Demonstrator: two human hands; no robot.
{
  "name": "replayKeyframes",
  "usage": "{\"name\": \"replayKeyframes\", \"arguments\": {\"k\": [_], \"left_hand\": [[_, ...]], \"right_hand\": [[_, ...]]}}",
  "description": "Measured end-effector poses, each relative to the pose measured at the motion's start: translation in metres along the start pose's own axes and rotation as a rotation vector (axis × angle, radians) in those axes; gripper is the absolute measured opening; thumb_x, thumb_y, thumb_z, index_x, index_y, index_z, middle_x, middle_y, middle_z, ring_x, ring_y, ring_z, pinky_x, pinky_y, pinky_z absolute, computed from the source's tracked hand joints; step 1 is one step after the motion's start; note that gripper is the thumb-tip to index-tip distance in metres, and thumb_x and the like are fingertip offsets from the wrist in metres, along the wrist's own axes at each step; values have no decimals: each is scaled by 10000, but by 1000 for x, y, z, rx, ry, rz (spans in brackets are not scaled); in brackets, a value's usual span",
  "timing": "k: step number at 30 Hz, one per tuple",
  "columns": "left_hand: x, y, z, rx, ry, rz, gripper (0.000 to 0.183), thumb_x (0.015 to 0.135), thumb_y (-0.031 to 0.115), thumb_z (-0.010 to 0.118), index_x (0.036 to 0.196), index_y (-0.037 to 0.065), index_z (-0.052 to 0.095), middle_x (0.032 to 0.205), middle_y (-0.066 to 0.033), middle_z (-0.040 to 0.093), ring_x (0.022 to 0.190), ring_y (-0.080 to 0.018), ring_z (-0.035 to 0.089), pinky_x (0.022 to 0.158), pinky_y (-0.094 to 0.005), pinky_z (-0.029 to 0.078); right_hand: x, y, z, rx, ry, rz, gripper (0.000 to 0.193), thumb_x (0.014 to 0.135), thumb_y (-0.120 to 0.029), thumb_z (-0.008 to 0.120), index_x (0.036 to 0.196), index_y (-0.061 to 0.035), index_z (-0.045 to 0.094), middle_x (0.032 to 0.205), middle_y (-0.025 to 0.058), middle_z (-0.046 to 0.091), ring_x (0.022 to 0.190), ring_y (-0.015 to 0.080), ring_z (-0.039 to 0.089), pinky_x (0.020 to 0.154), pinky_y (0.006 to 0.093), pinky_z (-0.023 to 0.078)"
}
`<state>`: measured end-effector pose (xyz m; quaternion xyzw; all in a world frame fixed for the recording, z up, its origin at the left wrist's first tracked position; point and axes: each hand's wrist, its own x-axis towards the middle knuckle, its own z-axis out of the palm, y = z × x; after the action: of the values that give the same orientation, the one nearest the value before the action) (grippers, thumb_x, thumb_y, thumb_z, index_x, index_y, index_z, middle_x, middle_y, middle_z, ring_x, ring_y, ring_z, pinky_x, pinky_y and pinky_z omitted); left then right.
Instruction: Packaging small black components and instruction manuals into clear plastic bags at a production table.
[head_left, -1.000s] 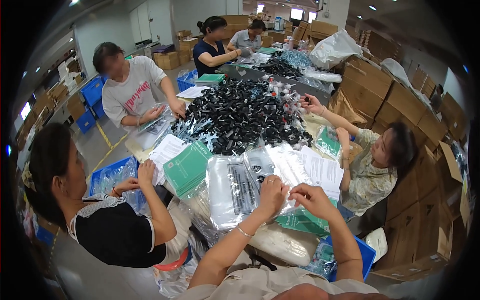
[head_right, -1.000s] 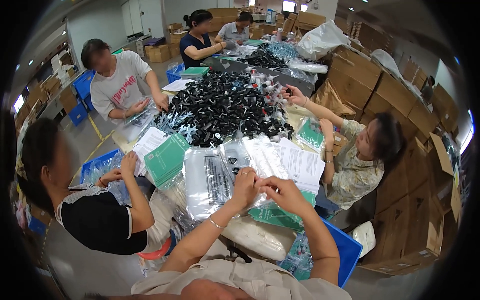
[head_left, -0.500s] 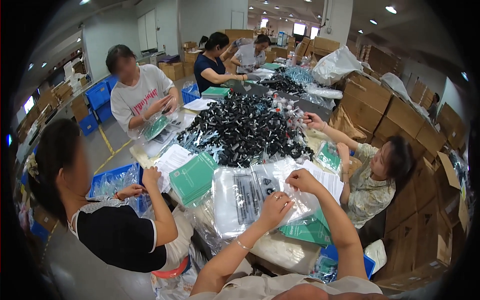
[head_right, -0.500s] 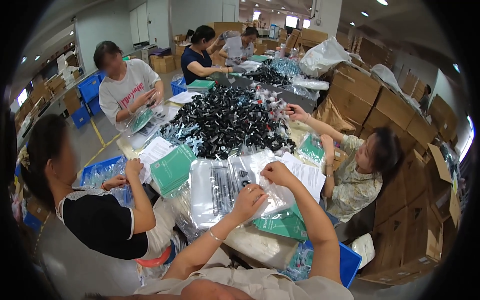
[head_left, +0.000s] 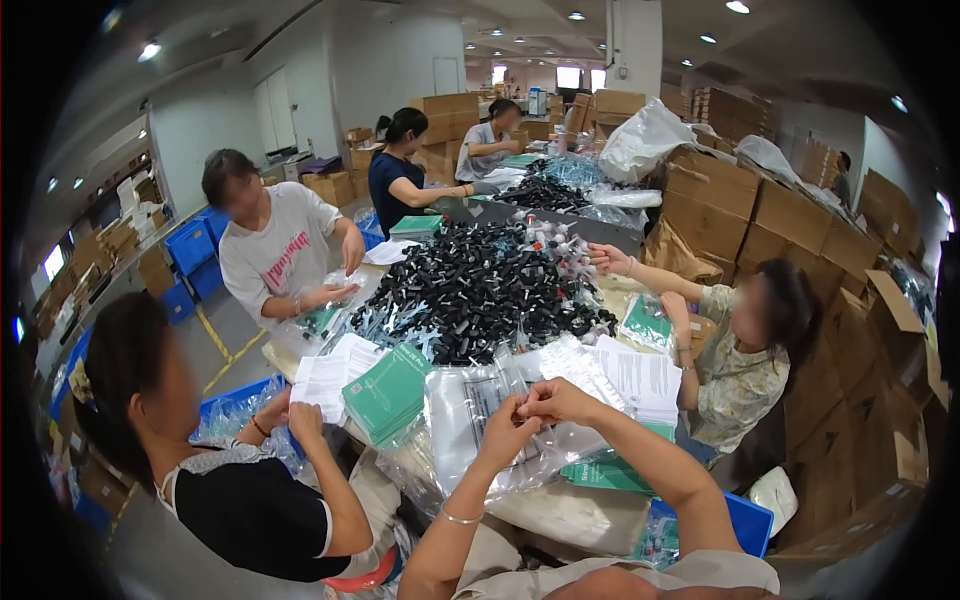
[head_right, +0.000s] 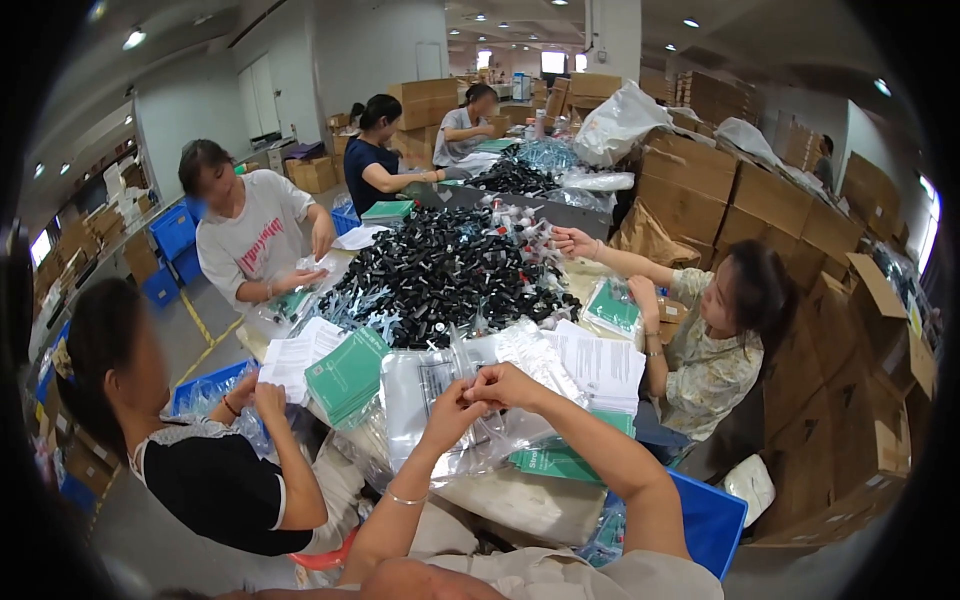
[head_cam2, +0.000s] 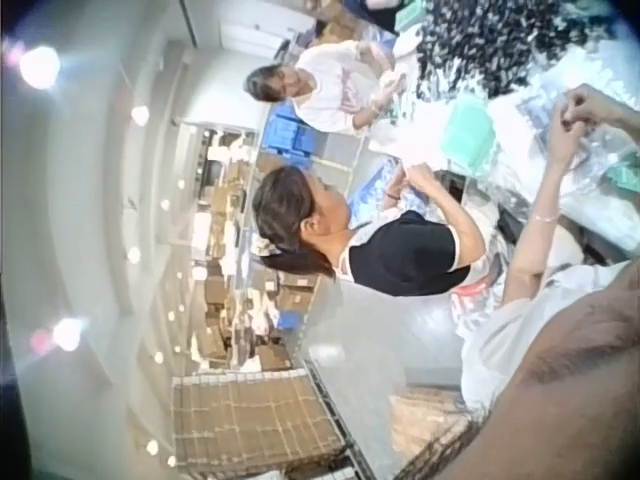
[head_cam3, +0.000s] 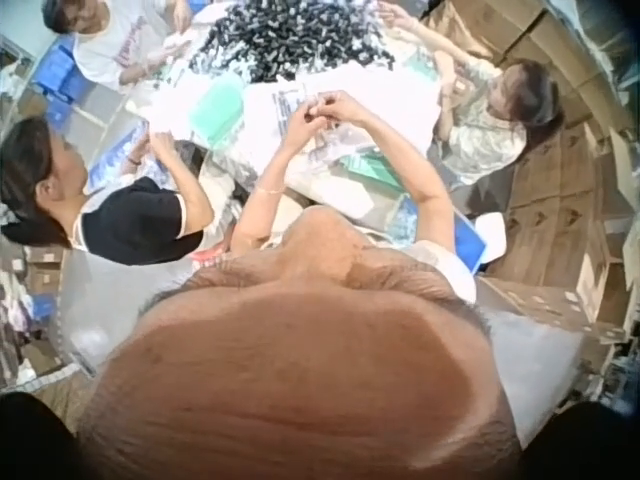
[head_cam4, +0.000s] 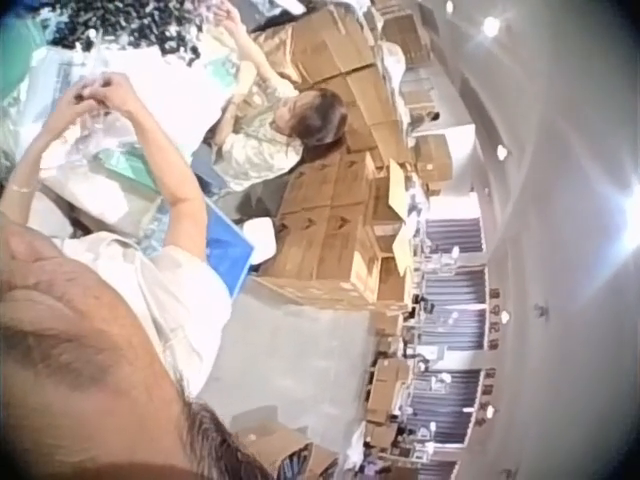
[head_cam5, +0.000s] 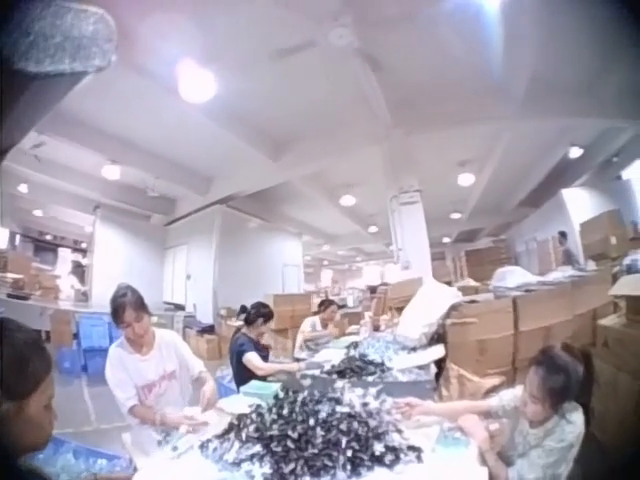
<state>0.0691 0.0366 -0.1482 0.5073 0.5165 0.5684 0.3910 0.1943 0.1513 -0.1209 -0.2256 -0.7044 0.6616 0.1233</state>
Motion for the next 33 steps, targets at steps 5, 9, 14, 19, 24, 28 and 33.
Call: {"name": "replayKeyframes", "arguments": {"k": [5,9,14,19,24,28,33], "left_hand": [[3,-23,-16,-191,-35,4,396,813,-51,493,1204,-88,440,1043,-140,604,923,-189,611,777,-283,511],[-9,-11,-10,-174,66,31,382,810,-85,444,1192,-99,432,962,-159,622,830,-193,639,727,-288,533],[-2,-11,-11,-157,39,40,282,822,-71,435,1090,-103,512,928,-137,627,808,-187,638,718,-287,542],[-2,-12,-13,-155,61,-2,193,863,-16,452,1009,-88,555,823,-102,628,685,-151,621,627,-273,538],[-4,-4,-15,-59,40,-36,154,903,51,476,937,-63,574,702,-79,615,556,-115,583,520,-260,517],[-5,2,-13,222,130,23,126,893,56,495,864,-48,561,649,-82,597,523,-127,569,471,-263,475],[0,-7,-31,528,297,137,97,866,25,485,804,-31,533,650,-82,574,539,-134,561,487,-259,440]], "right_hand": [[-6,1,9,-196,108,-43,289,843,-295,667,740,-53,549,657,31,595,505,76,530,438,216,424],[4,8,20,-215,51,-146,315,900,-292,586,732,-31,527,621,39,579,491,95,538,433,233,422],[-4,0,29,-389,137,-190,313,906,-254,511,735,4,555,591,95,583,465,158,571,435,303,450],[-12,-9,32,-563,187,-228,349,886,-285,479,745,24,559,686,177,606,605,293,607,576,392,469],[-4,6,29,-634,197,-302,355,873,-294,457,750,20,567,739,223,598,693,383,584,649,440,449],[-8,6,34,-683,286,-383,317,887,-288,472,767,-3,538,688,181,592,632,333,594,602,411,450],[-20,-14,38,-592,332,-417,298,886,-252,474,732,-1,518,619,152,578,542,269,579,544,372,448]]}}
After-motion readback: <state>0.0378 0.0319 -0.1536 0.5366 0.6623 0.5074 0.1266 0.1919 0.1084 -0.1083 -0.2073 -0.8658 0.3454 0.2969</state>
